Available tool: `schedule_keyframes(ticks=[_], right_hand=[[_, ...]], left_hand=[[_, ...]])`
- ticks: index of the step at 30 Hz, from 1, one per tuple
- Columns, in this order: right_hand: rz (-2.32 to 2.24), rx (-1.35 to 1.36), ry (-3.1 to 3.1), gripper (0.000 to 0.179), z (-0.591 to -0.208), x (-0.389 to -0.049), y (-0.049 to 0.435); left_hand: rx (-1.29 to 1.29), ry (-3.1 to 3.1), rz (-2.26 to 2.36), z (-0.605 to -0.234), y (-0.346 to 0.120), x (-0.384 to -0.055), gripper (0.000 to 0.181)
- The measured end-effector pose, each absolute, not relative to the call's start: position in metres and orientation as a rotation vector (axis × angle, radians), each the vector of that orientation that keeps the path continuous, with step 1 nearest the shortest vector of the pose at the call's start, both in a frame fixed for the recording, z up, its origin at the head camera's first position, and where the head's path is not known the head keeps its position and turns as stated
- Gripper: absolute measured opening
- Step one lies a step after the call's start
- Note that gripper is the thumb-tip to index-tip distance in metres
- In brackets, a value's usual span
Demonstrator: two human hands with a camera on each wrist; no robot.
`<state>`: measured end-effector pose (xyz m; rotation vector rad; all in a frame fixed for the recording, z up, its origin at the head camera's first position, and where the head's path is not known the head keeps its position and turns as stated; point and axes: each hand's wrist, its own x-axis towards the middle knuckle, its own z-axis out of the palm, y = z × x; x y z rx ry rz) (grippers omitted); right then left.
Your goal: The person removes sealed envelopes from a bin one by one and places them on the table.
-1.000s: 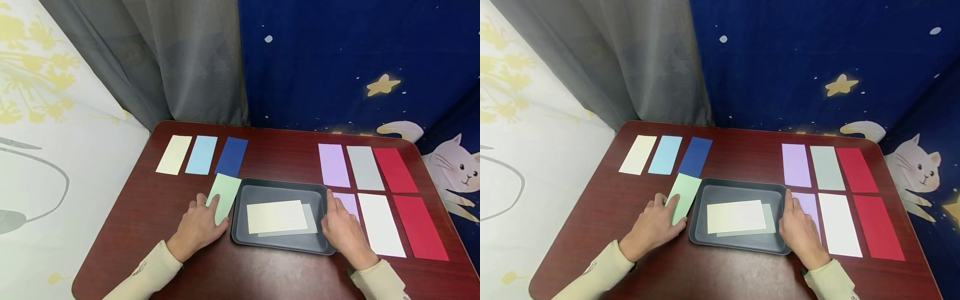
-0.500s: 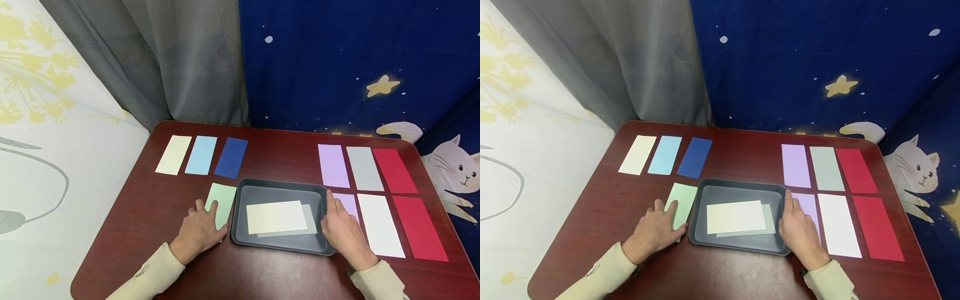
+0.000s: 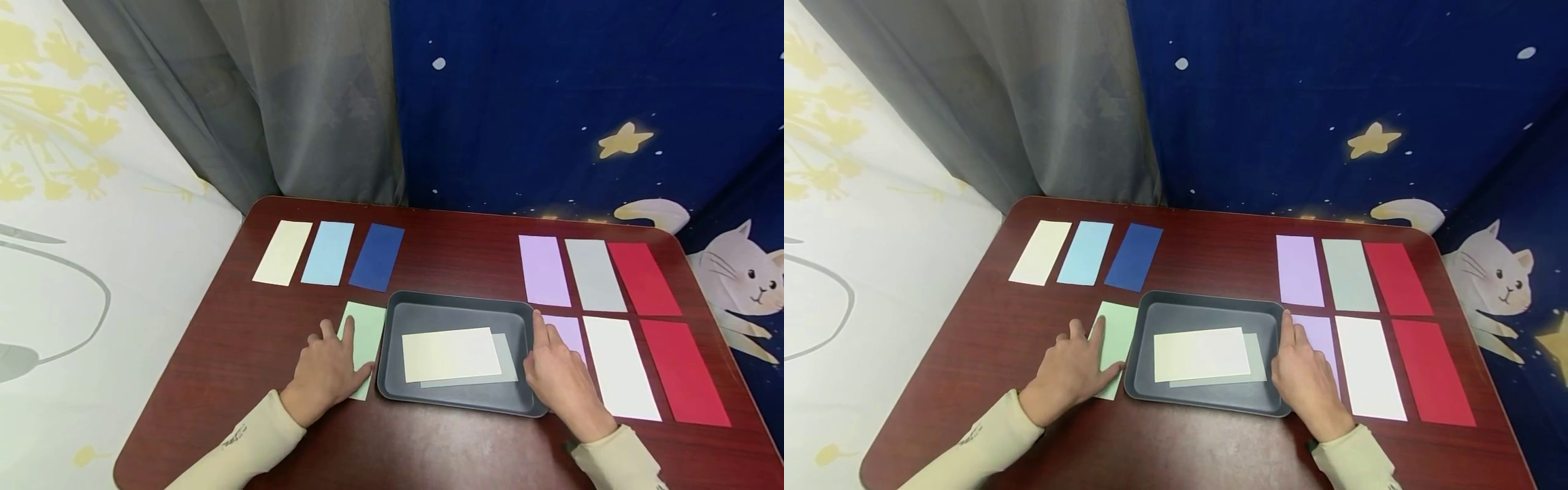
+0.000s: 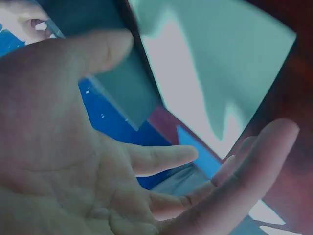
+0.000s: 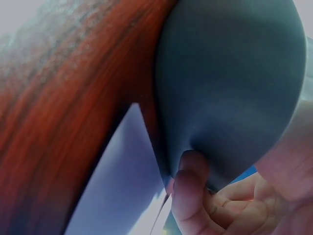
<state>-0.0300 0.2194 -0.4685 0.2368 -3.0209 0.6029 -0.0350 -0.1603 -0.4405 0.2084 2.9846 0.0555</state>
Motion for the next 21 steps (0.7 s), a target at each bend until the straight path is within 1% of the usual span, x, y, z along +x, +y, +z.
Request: schedule_keyframes(ticks=[5, 11, 15, 21], right_hand=[[0.598, 0.233, -3.025, 0.074, -0.469, -0.03, 0.22], [0.601, 0.229, -3.031, 0.075, -0.469, -0.029, 0.22], [0.596, 0.243, -3.019, 0.075, -0.469, -0.029, 0.22], [0.584, 0.261, -2.999, 0.074, -0.47, -0.03, 0.22]], left_hand=[[0.319, 3.111, 0.16, -0.429, -0.153, -0.046, 0.078], [0.504, 3.13, 0.236, -0.417, -0.136, -0.056, 0.072], [0.697, 3.121, 0.268, -0.418, -0.124, -0.059, 0.071], [0.981, 3.086, 0.251, -0.426, -0.108, -0.062, 0.074]])
